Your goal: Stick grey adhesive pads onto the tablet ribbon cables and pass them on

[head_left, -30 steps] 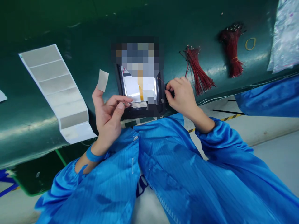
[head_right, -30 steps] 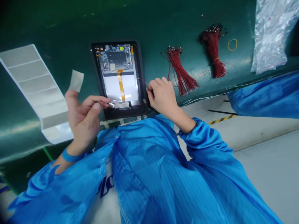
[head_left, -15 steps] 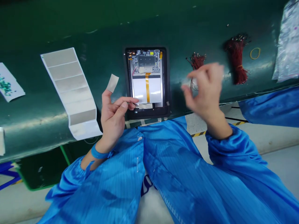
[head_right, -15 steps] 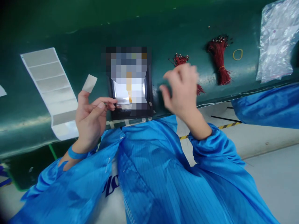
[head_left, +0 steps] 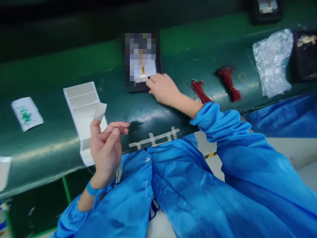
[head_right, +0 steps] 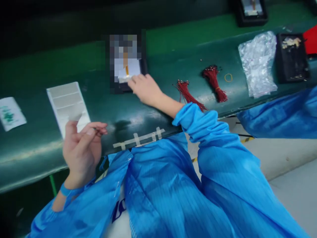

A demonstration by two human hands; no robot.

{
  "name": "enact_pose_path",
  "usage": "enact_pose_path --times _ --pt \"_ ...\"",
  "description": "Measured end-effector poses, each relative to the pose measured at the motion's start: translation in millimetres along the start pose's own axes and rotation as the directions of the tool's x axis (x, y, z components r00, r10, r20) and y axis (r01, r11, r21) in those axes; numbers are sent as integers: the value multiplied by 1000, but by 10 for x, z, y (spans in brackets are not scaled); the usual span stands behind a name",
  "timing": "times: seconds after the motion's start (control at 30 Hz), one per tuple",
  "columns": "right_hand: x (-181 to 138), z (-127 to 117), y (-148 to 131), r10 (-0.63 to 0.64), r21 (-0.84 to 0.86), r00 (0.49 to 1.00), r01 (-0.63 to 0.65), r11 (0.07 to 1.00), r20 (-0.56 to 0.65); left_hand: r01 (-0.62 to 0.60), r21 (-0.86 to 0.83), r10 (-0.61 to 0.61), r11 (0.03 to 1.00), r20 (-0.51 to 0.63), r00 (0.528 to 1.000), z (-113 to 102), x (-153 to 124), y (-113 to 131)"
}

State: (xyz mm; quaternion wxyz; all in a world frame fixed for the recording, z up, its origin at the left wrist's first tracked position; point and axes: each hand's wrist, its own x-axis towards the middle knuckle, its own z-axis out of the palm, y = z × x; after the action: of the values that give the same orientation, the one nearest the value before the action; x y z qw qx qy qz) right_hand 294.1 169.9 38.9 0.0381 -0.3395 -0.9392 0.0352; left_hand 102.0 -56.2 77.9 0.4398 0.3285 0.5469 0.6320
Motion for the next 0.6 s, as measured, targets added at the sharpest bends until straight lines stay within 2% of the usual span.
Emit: enact_pose_path --times 0.1,0.2,0.3,0.33,0.4,0.47,0.53,0.6 --pt "611 8 385 101 55 992 -98 994 -69 -34 9 35 999 -45 998 -90 -16 106" --pt "916 -2 683 123 172 991 -112 979 -52 -52 21 53 998 -87 995 -225 -51 169" --pt "860 -77 989 163 380 983 -118 917 -89 -42 43 48 998 -129 990 -381 -116 164" --pt "792 -112 1103 220 442 966 -139 886 -138 -32 53 39 998 -141 989 -430 -134 150" --pt "633 -171 1322 380 505 895 -222 834 -234 -9 68 19 998 -153 988 -510 -151 117" --pt "488 -183 1474 484 479 842 -331 813 -238 6 77 6 997 -158 987 -553 -138 92" --pt "392 -127 1518 501 395 849 -408 823 -167 12 79 1 997 -161 987 -552 -102 87" --pt "361 -22 1476 478 295 867 -424 856 -140 9 84 4 996 -155 988 -515 -61 102"
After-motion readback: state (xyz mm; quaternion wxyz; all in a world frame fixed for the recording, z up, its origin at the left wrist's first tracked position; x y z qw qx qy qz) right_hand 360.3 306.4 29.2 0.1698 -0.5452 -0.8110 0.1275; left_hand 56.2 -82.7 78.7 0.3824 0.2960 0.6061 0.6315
